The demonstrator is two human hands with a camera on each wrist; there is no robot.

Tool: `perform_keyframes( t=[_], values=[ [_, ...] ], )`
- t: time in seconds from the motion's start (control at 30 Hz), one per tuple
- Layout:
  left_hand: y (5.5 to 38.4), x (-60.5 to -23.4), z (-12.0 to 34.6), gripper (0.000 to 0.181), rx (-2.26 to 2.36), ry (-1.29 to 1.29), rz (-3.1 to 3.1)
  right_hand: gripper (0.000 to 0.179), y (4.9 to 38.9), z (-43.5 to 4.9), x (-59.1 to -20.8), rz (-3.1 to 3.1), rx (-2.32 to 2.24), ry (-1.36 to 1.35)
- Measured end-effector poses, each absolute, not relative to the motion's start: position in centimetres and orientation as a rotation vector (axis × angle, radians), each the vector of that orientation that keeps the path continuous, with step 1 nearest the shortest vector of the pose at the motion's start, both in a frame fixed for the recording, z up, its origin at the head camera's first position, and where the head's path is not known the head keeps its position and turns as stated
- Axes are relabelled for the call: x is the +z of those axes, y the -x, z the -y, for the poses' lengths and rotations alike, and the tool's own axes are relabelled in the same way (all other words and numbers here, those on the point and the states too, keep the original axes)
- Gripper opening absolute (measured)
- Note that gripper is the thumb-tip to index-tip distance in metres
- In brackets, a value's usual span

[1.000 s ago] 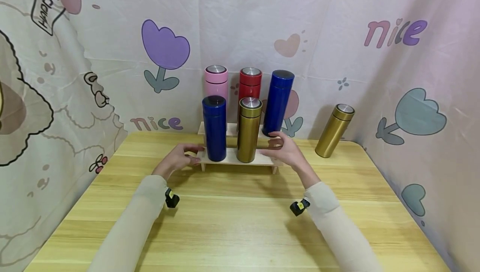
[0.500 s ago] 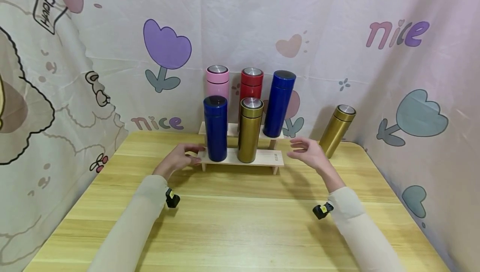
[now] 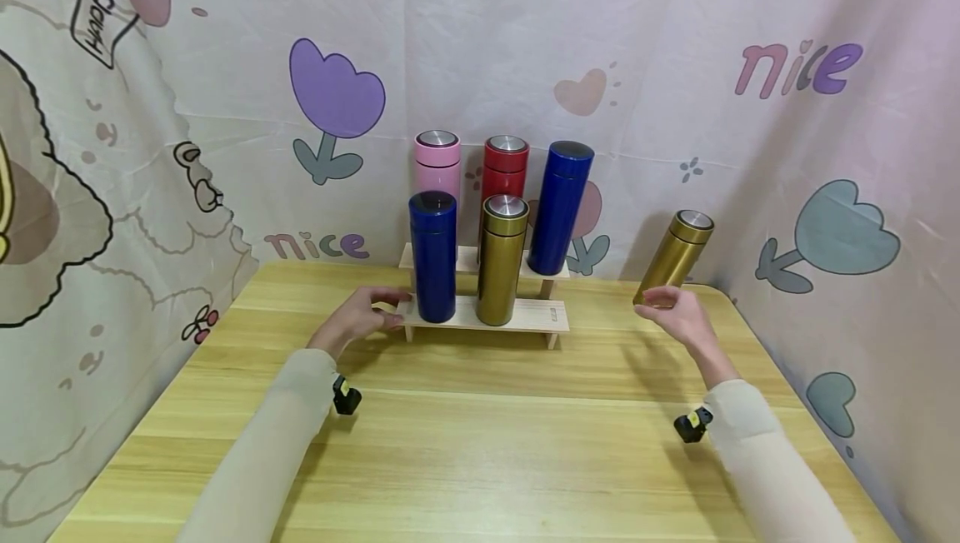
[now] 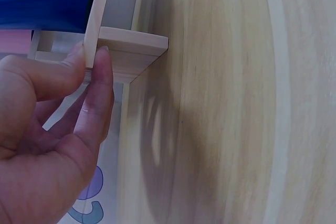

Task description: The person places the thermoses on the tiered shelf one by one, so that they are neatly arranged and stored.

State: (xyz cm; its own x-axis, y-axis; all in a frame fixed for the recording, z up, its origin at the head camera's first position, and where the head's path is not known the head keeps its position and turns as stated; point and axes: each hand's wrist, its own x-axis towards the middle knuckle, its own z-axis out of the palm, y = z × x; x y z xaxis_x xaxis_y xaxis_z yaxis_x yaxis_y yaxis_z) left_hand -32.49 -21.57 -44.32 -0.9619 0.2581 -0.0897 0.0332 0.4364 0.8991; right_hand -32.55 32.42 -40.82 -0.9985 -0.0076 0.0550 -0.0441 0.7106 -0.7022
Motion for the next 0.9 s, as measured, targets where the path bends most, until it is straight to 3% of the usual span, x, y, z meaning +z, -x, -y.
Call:
perform_keyframes(
  t=[0.47,0.9],
  values=[
    [32.7,-44.5,21.6,0.048,1.524,-0.231,-2.507,0.066,33.8,-36.7,-42.2,2.895,1.15,0.175],
    [32.7,-44.5,21.7,0.048,1.494,-0.212,-2.522,0.089,35.3,-37.5,-43.6,2.873,1.291,0.304]
  ],
)
